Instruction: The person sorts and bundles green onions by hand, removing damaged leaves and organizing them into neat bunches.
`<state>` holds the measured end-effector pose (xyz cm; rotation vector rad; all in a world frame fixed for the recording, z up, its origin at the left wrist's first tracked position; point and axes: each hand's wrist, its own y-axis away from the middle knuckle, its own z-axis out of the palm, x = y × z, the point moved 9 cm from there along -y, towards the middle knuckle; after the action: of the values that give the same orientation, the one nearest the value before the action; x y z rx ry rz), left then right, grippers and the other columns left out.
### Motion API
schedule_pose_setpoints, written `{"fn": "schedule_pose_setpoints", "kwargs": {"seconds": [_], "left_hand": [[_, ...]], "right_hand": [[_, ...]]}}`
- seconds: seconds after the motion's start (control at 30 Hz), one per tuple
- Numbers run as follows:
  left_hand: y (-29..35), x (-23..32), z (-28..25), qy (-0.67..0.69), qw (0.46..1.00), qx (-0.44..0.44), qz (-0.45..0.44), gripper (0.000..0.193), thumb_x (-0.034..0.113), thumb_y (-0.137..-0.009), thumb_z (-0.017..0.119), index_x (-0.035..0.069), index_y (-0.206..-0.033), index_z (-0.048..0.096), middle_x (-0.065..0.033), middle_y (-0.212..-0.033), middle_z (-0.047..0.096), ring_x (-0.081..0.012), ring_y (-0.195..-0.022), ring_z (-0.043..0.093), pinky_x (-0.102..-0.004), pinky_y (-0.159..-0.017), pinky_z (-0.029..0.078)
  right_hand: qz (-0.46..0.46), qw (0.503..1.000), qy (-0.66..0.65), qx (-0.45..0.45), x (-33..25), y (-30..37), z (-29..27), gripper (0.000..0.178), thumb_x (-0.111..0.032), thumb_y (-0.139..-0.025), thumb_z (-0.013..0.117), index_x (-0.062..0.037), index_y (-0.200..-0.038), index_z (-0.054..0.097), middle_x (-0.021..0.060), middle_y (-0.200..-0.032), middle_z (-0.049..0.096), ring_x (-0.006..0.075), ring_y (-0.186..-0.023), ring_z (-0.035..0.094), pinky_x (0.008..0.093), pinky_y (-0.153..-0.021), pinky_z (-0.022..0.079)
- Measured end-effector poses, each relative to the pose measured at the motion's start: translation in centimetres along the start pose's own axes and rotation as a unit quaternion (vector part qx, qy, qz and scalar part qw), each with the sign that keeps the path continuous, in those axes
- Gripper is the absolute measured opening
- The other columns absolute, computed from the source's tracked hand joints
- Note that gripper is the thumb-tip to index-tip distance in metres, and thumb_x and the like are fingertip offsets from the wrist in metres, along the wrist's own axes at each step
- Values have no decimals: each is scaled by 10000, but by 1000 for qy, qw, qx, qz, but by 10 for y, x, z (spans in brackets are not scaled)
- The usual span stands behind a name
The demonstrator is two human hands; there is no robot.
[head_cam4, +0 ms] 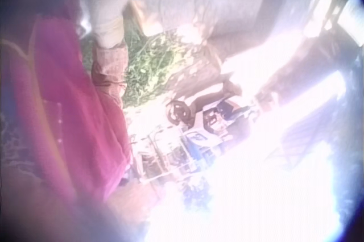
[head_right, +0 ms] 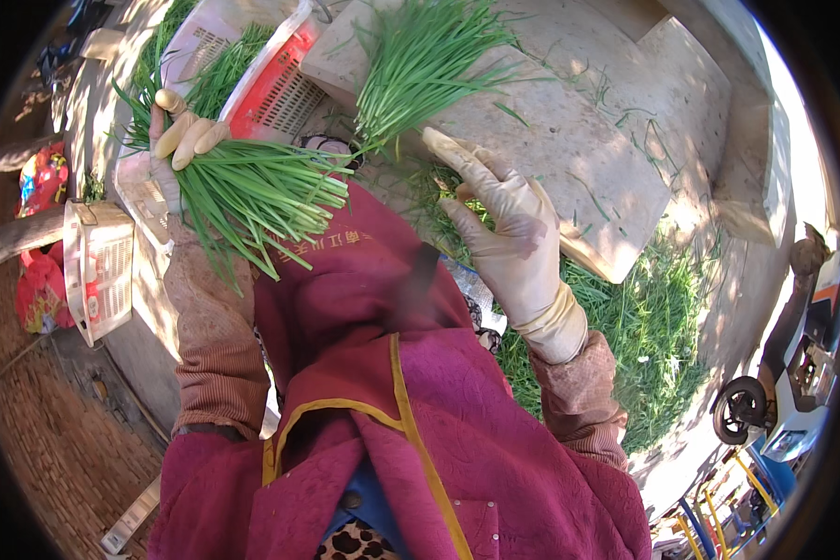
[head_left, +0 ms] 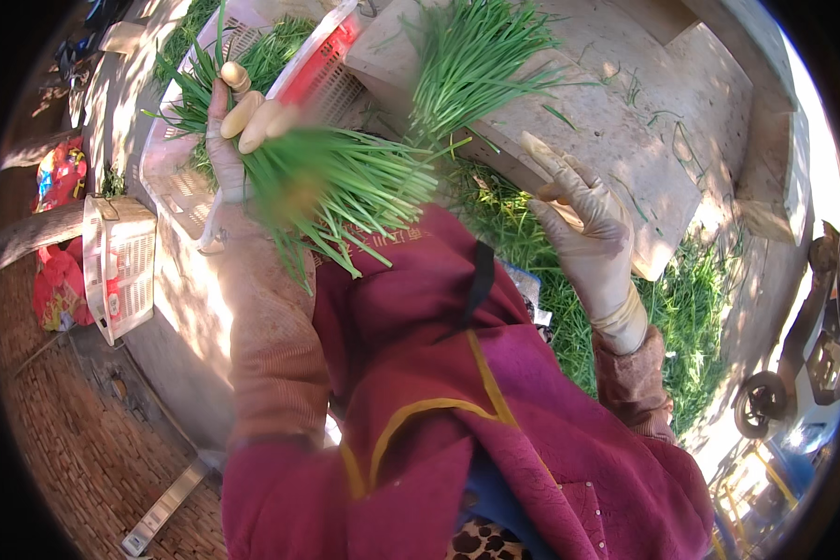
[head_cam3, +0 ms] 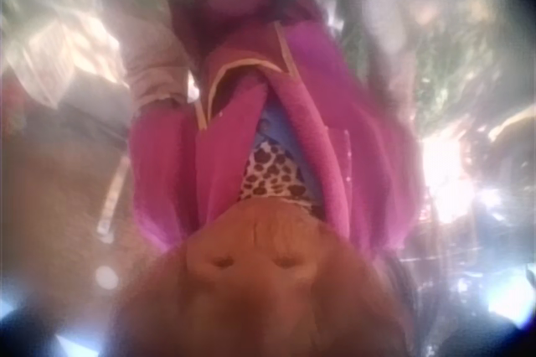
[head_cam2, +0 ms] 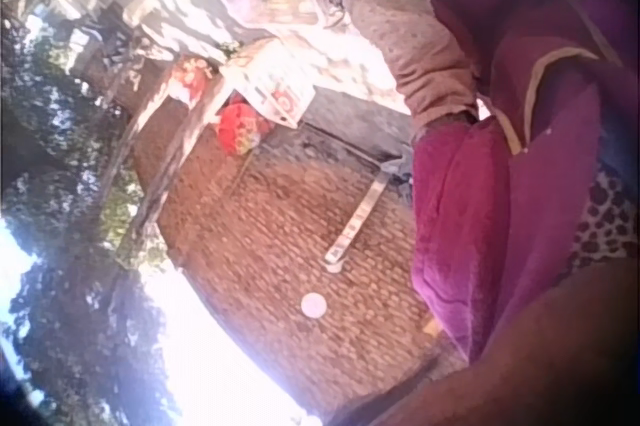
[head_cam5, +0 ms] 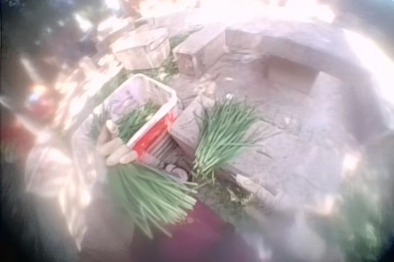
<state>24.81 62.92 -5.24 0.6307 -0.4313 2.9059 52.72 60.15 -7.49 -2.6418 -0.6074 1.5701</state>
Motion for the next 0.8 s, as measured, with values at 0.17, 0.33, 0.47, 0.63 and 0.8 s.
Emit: {"fn": "schedule_pose_setpoints", "kwargs": {"seconds": [0.17,0.33,0.47,0.63,0.8], "left_hand": [[-6,-14,-4,11,998,36,-41,336,337,-1018,368,135,-1104,623,104,-546,421,-66,-523,405,-234,-657,395],[-1,4,-19,38,992,114,-29,285,361,-982,468,174,-1013,680,85,-510,364,-95,-514,351,-253,-553,375],[-6,2,-16,8,998,64,-27,343,328,-1015,368,109,-1045,631,106,-522,411,-57,-509,396,-230,-603,377],[-9,-20,-19,11,998,29,-50,391,299,-1039,308,84,-1167,609,124,-534,426,-35,-478,392,-215,-653,386],[-5,-26,-37,-51,974,222,11,248,302,-998,459,104,-1116,551,111,-529,274,-39,-458,300,-219,-505,288]], "right_hand": [[-114,989,-14,-90,-32,-30,55,308,-139,-787,679,-153,-1095,683,49,-907,673,219,-733,591,328,-731,455],[-97,990,-10,-103,10,5,59,109,-172,-805,673,-178,-895,735,24,-786,665,235,-677,568,330,-715,438],[109,971,72,-202,109,63,52,263,-159,-761,732,-100,-1017,712,117,-844,673,276,-707,619,357,-662,504],[124,987,-88,-51,49,7,18,429,-167,-738,761,-104,-1151,667,112,-897,662,235,-710,597,344,-705,508],[-45,997,-33,-60,-21,-41,49,294,-200,-760,736,-117,-1040,703,83,-790,640,242,-700,592,356,-693,482]]}}
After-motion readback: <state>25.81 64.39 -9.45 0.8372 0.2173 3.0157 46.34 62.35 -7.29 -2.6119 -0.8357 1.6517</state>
